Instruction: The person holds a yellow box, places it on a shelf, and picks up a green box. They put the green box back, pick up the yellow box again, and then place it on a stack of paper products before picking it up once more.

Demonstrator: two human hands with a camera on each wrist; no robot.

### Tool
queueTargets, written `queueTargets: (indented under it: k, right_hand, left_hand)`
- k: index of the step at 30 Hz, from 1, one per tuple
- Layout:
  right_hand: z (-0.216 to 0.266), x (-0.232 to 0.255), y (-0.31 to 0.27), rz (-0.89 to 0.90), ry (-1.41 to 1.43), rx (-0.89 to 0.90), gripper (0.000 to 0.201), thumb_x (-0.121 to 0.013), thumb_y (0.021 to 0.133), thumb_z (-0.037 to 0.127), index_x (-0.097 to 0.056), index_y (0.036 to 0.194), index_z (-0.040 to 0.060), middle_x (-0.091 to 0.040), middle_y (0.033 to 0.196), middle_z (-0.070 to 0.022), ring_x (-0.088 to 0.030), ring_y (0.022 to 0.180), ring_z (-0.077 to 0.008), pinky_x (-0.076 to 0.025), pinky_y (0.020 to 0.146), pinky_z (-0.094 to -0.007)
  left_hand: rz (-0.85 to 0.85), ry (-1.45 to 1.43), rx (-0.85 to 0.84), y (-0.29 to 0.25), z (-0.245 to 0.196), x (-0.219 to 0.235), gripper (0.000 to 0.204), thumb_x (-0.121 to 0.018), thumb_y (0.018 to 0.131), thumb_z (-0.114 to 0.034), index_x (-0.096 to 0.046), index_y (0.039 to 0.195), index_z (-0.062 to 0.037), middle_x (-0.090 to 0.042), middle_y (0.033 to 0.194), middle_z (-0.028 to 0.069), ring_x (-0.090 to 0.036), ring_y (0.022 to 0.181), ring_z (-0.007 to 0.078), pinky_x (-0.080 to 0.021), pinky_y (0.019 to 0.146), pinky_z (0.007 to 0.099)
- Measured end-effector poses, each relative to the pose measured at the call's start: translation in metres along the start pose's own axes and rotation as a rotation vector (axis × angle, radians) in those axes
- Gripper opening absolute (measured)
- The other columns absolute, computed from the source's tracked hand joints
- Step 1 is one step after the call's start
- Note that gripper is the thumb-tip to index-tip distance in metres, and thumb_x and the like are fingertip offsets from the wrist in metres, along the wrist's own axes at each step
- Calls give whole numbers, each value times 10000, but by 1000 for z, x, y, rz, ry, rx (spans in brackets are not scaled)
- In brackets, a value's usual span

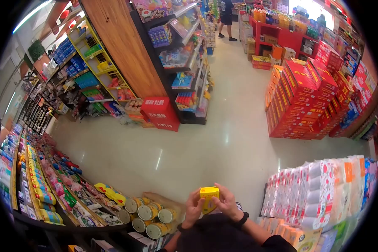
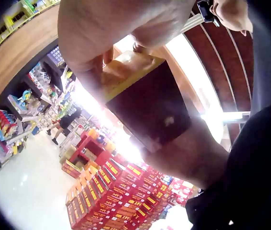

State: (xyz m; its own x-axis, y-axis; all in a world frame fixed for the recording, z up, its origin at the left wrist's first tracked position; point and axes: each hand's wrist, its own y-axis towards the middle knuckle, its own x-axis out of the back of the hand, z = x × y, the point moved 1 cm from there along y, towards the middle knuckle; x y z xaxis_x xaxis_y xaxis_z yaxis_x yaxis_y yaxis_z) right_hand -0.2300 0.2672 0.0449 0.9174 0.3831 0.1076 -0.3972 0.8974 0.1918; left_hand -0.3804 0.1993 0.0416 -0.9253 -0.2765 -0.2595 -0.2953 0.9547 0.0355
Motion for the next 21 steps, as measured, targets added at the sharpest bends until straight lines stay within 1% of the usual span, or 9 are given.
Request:
queueTargets:
  k: [2, 3, 5, 9, 13, 14, 16, 18, 21]
  right_hand:
    - [-10, 4, 28, 53, 29, -44, 540, -685, 848, 163, -501, 1328, -4, -573, 856, -44, -500, 690, -93, -439, 618, -243]
    - [-14, 4, 42, 53, 30, -45, 540, -685, 848, 163, -501, 1328, -4, -573, 856, -44, -500, 690, -93, -439, 618, -243]
    - [-17, 2, 68, 74, 46, -33, 541, -660, 886, 152, -456, 1360, -8, -623, 948, -43, -516, 708, -70, -444, 620, -213]
    - [-22, -2, 115, 115, 38, -43, 541, -661, 879, 144, -462, 1361, -2, -620, 913, -32, -491, 670, -60, -417, 585, -207]
    - [-21, -12, 154, 269, 12, -45, 533, -665, 862, 128, -489, 1353, 16, -580, 843, -6, -448, 627, -57, -383, 548, -215]
    - [-20, -16, 164, 309, -5, -43, 530, -666, 858, 123, -498, 1350, 23, -565, 819, -2, -439, 618, -58, -379, 543, -218]
    - [-18, -25, 182, 339, 23, -26, 529, -668, 857, 125, -501, 1349, 26, -561, 824, -7, -440, 617, -60, -379, 541, -220]
    - [-22, -39, 197, 363, 52, -16, 528, -670, 857, 128, -504, 1349, 29, -556, 830, -13, -441, 617, -61, -379, 539, -222]
    - [-30, -60, 217, 392, 78, 14, 537, -672, 857, 131, -496, 1353, 25, -559, 873, -28, -441, 611, -67, -380, 532, -228]
  left_hand:
    - [-26, 43, -42, 27, -4, 2, 444, -592, 953, -112, -435, 1354, 0, -590, 1242, 127, -586, 1117, 193, -487, 927, 312]
    - [-50, 79, -82, 40, -6, 2, 438, -586, 955, -107, -434, 1351, 1, -581, 1253, 128, -581, 1123, 194, -484, 931, 312]
    - [-90, 56, -52, 65, -11, -1, 428, -581, 956, -99, -436, 1345, 3, -578, 1254, 128, -578, 1124, 193, -481, 933, 309]
    - [-191, 80, -14, 99, -6, 5, 407, -570, 954, -77, -440, 1329, 11, -579, 1242, 127, -579, 1117, 190, -476, 939, 303]
    - [-273, 115, -35, 118, -8, 22, 395, -563, 955, -67, -443, 1322, 14, -580, 1235, 135, -577, 1123, 190, -472, 946, 306]
    - [-260, 153, -45, 121, -10, 28, 393, -562, 956, -72, -442, 1320, 15, -576, 1236, 140, -574, 1128, 194, -469, 951, 307]
    - [-254, 199, -55, 132, -16, 37, 391, -561, 957, -76, -441, 1317, 15, -572, 1238, 145, -571, 1132, 198, -466, 955, 308]
    - [-303, 154, -19, 141, -21, 44, 385, -564, 956, -87, -435, 1303, 18, -565, 1232, 144, -569, 1133, 204, -462, 958, 308]
    - [-382, 195, -19, 153, -17, 64, 371, -559, 957, -88, -429, 1290, 13, -558, 1223, 135, -570, 1126, 205, -461, 959, 312]
